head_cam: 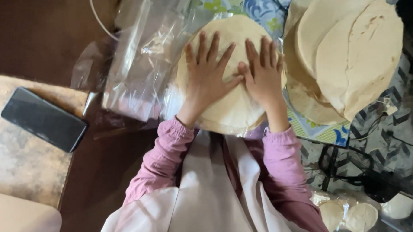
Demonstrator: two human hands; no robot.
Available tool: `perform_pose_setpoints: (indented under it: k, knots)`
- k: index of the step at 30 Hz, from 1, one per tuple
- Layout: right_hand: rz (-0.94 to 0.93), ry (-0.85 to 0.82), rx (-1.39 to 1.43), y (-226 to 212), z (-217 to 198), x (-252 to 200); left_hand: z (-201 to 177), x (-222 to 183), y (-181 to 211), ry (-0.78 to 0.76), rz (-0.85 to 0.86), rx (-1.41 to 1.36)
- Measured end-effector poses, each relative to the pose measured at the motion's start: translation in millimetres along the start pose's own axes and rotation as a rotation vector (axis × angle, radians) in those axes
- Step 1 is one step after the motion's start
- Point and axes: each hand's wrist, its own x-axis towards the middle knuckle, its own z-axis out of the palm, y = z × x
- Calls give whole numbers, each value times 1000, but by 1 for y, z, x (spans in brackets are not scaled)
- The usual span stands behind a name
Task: The person sorts through a stack of flatbread by hand and places groups of them into clear plastic bags.
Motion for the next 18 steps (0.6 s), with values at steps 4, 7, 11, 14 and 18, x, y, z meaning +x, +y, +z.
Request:
perform_pose_setpoints:
  k: [4, 7, 11, 14, 18]
  knots:
    - [123, -277, -204, -27, -24, 9, 3, -29, 2, 87, 180, -114]
    - [13, -154, -186, -2, -16, 10, -27, -58, 17, 3, 325, -282]
    - [-167, 6, -5, 76, 20, 4, -54, -77, 25, -94, 394, -369]
    - [47, 231, 95, 82, 12, 5, -59, -79, 25, -34, 455, -343]
    - [90, 270, 159, 89, 5, 7, -54, -80, 23, -3, 504, -303]
